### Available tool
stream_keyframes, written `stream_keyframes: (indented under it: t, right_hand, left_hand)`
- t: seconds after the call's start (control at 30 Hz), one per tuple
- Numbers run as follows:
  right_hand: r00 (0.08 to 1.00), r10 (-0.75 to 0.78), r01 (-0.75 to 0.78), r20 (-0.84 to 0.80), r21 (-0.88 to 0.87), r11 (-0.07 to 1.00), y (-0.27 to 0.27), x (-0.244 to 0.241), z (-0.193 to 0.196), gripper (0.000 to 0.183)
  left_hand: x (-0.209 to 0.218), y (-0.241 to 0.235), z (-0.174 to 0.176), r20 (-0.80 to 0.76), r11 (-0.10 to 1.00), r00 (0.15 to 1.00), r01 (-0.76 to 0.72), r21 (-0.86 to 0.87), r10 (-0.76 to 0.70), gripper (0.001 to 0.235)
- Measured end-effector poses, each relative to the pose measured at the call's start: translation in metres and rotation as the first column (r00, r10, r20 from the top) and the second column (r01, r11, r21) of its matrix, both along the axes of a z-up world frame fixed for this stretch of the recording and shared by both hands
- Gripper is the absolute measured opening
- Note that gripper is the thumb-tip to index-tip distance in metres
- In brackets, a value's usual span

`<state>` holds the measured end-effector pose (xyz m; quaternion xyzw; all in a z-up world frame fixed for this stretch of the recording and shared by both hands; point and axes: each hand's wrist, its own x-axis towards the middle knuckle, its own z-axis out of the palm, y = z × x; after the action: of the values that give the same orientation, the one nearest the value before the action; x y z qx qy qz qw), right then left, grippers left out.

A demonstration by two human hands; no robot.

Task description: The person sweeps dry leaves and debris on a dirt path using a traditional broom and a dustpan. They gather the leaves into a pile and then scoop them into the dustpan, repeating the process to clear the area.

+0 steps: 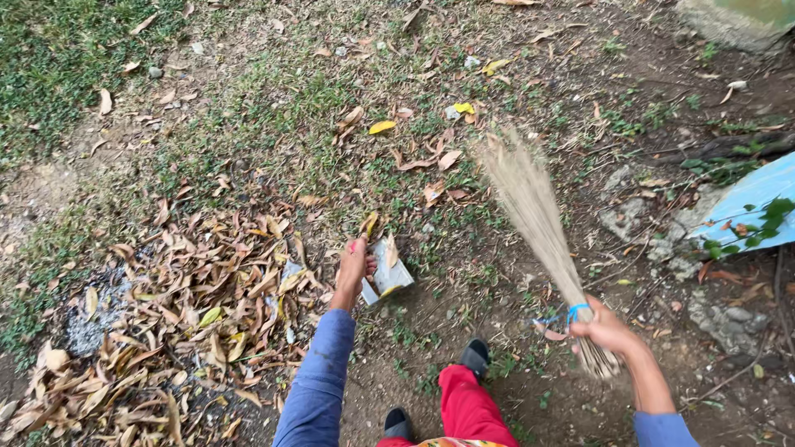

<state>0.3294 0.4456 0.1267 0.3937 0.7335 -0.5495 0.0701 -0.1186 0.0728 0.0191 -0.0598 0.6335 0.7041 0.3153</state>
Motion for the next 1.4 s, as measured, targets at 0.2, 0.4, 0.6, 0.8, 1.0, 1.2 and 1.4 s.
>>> stream_keyframes:
  t: [0.2, 0.4, 0.6, 0.8, 1.0, 1.2, 1.4]
  right_hand:
    - [0.984, -0.164, 0.148, 0.067, 0.195, 0.970, 0.130, -0.076, -0.004, 0.061]
    - [0.948, -0.060, 0.017, 0.313, 0.140, 0.990, 0.172, -0.126, -0.061, 0.061]
    - [0.868, 0.159, -0.152, 0.470, -0.053, 0.987, 0.097, -0.140, -0.070, 0.129]
    - [0.804, 0.508, -0.498, 0.309, -0.119, 0.859, 0.099, -0.071, -0.018, 0.133]
    - [0.795, 0.351, -0.273, 0.495, -0.226, 0.935, 0.186, -0.005, 0.090, 0.123]
    - [0.880, 0.057, -0.214, 0.471, 0.287, 0.934, 0.279, -0.054, 0.048, 0.128]
    - [0.804, 0.143, -0.298, 0.578, 0.184, 0.937, 0.294, -0.158, -0.007, 0.073]
  left_hand:
    - [-0.010, 0.104, 0.007, -0.002, 0.999, 1.000, -0.007, -0.041, 0.007, 0.036]
    - [-0.012, 0.204, 0.004, -0.142, 0.996, 0.990, -0.001, -0.094, -0.013, 0.032]
    - [-0.014, 0.267, 0.004, -0.094, 0.979, 0.995, 0.020, -0.201, -0.039, 0.040]
    - [-0.018, 0.306, 0.008, -0.211, 0.973, 0.975, 0.022, -0.231, -0.073, 0.041]
    - [-0.020, 0.310, 0.011, -0.209, 0.977, 0.978, -0.026, -0.213, -0.020, 0.043]
    - [-0.026, 0.299, 0.016, -0.140, 0.982, 0.990, -0.010, -0.189, -0.017, 0.040]
    - [-0.023, 0.293, 0.015, -0.218, 0.974, 0.975, -0.014, -0.227, -0.037, 0.043]
